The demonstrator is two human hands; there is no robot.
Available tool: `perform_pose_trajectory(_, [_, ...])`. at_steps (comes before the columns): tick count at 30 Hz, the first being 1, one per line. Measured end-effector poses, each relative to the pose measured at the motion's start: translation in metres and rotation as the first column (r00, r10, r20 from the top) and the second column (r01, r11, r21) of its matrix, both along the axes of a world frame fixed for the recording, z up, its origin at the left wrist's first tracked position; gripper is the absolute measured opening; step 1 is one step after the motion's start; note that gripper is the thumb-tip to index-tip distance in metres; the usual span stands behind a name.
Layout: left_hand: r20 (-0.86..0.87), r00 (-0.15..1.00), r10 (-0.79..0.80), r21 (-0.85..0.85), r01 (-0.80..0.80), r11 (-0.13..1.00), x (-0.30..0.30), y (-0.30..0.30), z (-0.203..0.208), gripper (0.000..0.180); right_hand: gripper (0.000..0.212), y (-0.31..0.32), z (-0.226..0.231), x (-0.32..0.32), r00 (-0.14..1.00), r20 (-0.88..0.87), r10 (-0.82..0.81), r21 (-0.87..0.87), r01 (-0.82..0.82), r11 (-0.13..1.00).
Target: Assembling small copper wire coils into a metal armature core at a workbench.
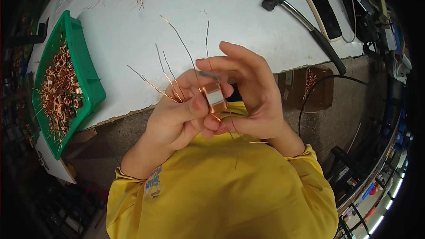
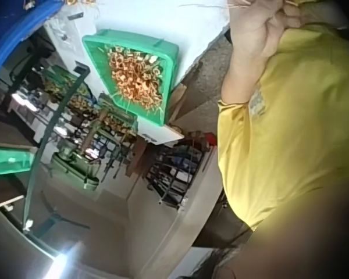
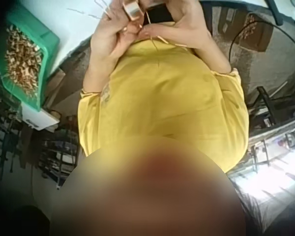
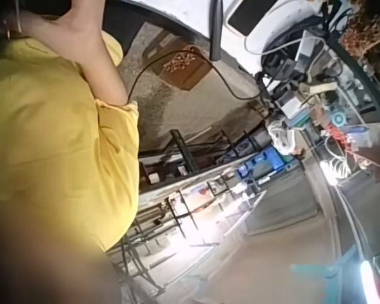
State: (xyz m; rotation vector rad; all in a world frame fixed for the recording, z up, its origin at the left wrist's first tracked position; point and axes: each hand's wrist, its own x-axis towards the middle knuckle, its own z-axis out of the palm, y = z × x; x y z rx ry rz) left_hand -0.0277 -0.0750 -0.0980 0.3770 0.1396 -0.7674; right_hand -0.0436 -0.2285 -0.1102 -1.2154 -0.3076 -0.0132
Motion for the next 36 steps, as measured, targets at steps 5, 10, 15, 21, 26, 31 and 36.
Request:
perform_pose_trajectory(5, [-0.015, 0.997, -0.081, 0.081, 0.082, 0.993, -0.001, 0.004, -0.002, 0.036, 0.091, 0.002, -0.002, 0.0, 0.996, 0.055, 0.074, 0.112, -0.08, 0.99])
perform_pose_trajectory(10, [-0.043, 0.997, -0.069, 0.081, 0.072, 0.994, -0.004, 0.0, 0.006, 0.038, 0.099, -0.001, -0.003, 0.002, 0.989, 0.128, 0.077, 0.199, -0.102, 0.975])
perform_pose_trajectory(15, [-0.052, 0.994, -0.097, 0.066, 0.1, 0.993, -0.004, 0.002, 0.007, 0.039, 0.102, -0.006, -0.002, 0.003, 0.992, 0.12, 0.043, 0.106, -0.056, 0.993])
perform_pose_trajectory(21, [-0.046, 0.993, -0.11, 0.093, 0.114, 0.989, -0.007, -0.002, 0.008, 0.036, 0.103, -0.006, 0.0, -0.001, 1.0, 0.028, 0.002, 0.283, -0.01, 0.959])
perform_pose_trajectory(26, [0.006, 0.987, -0.162, 0.191, 0.157, 0.969, -0.011, -0.003, 0.002, 0.031, 0.104, -0.021, 0.009, -0.004, 0.995, 0.103, -0.005, 0.171, -0.013, 0.985])
perform_pose_trajectory(31, [0.043, 0.994, -0.099, 0.174, 0.09, 0.981, -0.015, -0.013, 0.012, 0.026, 0.104, -0.028, 0.005, -0.003, 0.948, 0.313, -0.048, 0.01, 0.047, 0.999])
perform_pose_trajectory(36, [-0.011, 0.997, -0.072, 0.085, 0.073, 0.994, -0.012, -0.01, 0.018, 0.027, 0.1, -0.03, 0.0, -0.006, 0.997, 0.07, -0.028, -0.053, 0.032, 0.998])
